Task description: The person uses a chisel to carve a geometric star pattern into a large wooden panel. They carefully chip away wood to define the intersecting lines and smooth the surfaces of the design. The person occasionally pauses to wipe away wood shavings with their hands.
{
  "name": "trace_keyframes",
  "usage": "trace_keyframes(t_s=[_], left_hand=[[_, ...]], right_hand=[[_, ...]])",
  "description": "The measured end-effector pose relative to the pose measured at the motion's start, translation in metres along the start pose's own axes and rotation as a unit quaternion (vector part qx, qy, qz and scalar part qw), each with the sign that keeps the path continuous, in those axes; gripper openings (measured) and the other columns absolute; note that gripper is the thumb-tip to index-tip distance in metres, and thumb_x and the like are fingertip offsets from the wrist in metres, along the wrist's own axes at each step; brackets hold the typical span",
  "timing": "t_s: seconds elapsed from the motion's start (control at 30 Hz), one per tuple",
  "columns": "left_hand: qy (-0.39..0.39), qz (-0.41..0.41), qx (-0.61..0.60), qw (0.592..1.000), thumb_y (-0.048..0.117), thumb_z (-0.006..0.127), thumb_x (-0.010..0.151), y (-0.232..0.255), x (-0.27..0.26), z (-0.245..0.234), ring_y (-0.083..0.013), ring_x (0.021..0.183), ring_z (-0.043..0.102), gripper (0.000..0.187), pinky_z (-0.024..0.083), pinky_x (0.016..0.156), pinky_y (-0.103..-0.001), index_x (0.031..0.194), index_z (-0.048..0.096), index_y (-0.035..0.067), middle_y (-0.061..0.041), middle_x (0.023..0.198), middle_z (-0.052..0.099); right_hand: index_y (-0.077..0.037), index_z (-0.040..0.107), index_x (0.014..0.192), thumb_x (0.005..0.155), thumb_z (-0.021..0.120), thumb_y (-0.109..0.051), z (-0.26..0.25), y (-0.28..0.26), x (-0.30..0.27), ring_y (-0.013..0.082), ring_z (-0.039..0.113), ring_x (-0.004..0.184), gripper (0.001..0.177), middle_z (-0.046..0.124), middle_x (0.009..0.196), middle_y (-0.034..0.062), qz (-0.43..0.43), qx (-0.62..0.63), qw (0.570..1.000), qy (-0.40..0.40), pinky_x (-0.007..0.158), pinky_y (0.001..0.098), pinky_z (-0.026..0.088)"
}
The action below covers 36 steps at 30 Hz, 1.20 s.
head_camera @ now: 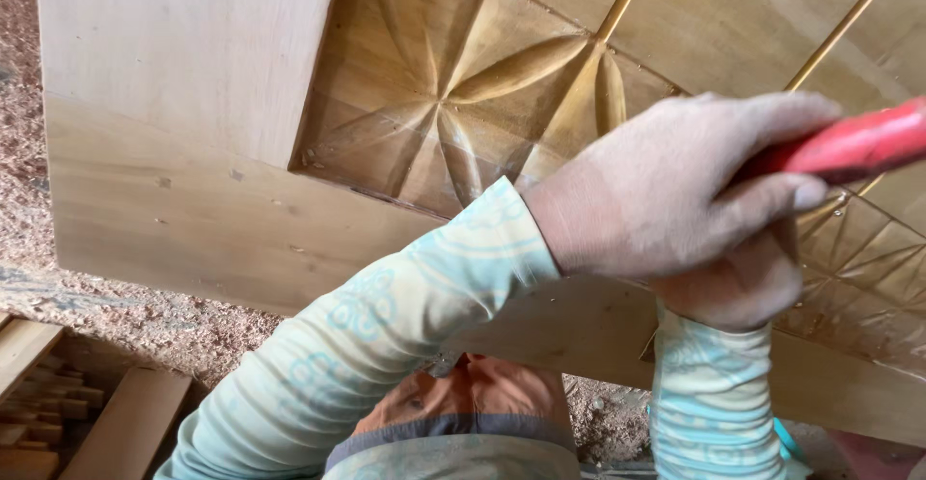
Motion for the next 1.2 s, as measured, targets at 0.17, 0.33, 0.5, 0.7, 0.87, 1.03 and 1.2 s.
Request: trace_keyframes(t_s=[0.17, 0.33, 0.5, 0.7, 0.87, 1.03, 1.2], left_hand=[[0.127, 0.080, 0.040, 0.988, 0.029, 0.053, 0.112, 0.008, -0.039, -0.033, -0.0259, 0.130, 0.061, 0.042, 0.051, 0.112, -0.031, 0.149, 0.045, 0.012, -0.012, 0.144, 0.061], [0.210, -0.033, 0.196, 0.957, 0.013, 0.065, 0.105, 0.010, -0.102, -0.040, -0.0319, 0.121, 0.065, 0.032, 0.052, 0.107, -0.037, 0.135, 0.058, 0.002, -0.015, 0.129, 0.066], [0.136, 0.029, 0.264, 0.954, 0.012, 0.073, 0.077, 0.008, -0.144, -0.009, -0.0367, 0.112, 0.064, 0.046, 0.050, 0.107, -0.052, 0.120, 0.064, -0.003, -0.018, 0.117, 0.066], [0.108, 0.030, 0.229, 0.967, 0.012, 0.073, 0.088, -0.003, -0.157, 0.022, -0.0366, 0.140, 0.059, 0.053, 0.045, 0.125, -0.052, 0.138, 0.062, -0.001, -0.019, 0.146, 0.061], [0.108, 0.020, 0.221, 0.969, 0.015, 0.071, 0.096, -0.007, -0.145, 0.033, -0.0350, 0.151, 0.050, 0.061, 0.038, 0.130, -0.050, 0.153, 0.054, 0.000, -0.020, 0.158, 0.050], [0.119, 0.016, 0.181, 0.976, 0.012, 0.069, 0.090, -0.014, -0.138, 0.041, -0.0371, 0.156, 0.048, 0.065, 0.038, 0.131, -0.051, 0.153, 0.054, 0.002, -0.020, 0.162, 0.049], [0.122, 0.026, 0.167, 0.978, 0.010, 0.070, 0.090, -0.025, -0.140, 0.043, -0.0399, 0.154, 0.050, 0.065, 0.039, 0.133, -0.053, 0.152, 0.053, -0.003, -0.023, 0.160, 0.050]], right_hand=[[-0.003, 0.049, 0.132, 0.106, 0.053, -0.032, 0.013, -0.015, -0.003, 0.0237, 0.058, 0.106, 0.039, 0.060, 0.116, 0.0137, -0.155, -0.208, 0.930, -0.260, 0.097, 0.0399, 0.048], [-0.005, 0.053, 0.124, 0.110, 0.057, -0.038, 0.005, -0.019, -0.007, 0.0232, 0.057, 0.091, 0.035, 0.058, 0.109, 0.0125, -0.196, -0.245, 0.900, -0.301, 0.085, 0.0416, 0.051], [-0.009, 0.055, 0.116, 0.114, 0.059, -0.041, -0.016, -0.029, -0.002, 0.0224, 0.056, 0.076, 0.033, 0.056, 0.103, 0.0111, -0.264, -0.258, 0.887, -0.277, 0.071, 0.0425, 0.053], [-0.008, 0.054, 0.114, 0.110, 0.057, -0.036, -0.051, -0.027, 0.001, 0.0168, 0.050, 0.063, 0.029, 0.052, 0.089, 0.0063, -0.277, -0.155, 0.926, -0.206, 0.057, 0.0358, 0.043], [-0.010, 0.055, 0.115, 0.099, 0.060, -0.056, -0.044, -0.005, -0.011, 0.0150, 0.051, 0.075, 0.048, 0.053, 0.091, 0.0036, -0.322, -0.171, 0.904, -0.222, 0.073, 0.0353, 0.043], [-0.016, 0.050, 0.116, 0.104, 0.061, -0.051, -0.054, 0.008, -0.043, 0.0135, 0.056, 0.087, 0.038, 0.057, 0.102, 0.0033, -0.322, -0.208, 0.893, -0.235, 0.097, 0.0421, 0.050], [-0.017, 0.044, 0.104, 0.103, 0.058, -0.034, -0.078, 0.011, -0.053, 0.0181, 0.059, 0.079, 0.022, 0.062, 0.090, 0.0042, -0.363, -0.216, 0.876, -0.231, 0.090, 0.0445, 0.057]])
Point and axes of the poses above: each hand's wrist, its own x-axis towards the middle knuckle, its own z-axis out of the palm, y = z × x, the point moved 5 cm from there along x, towards the middle knuckle
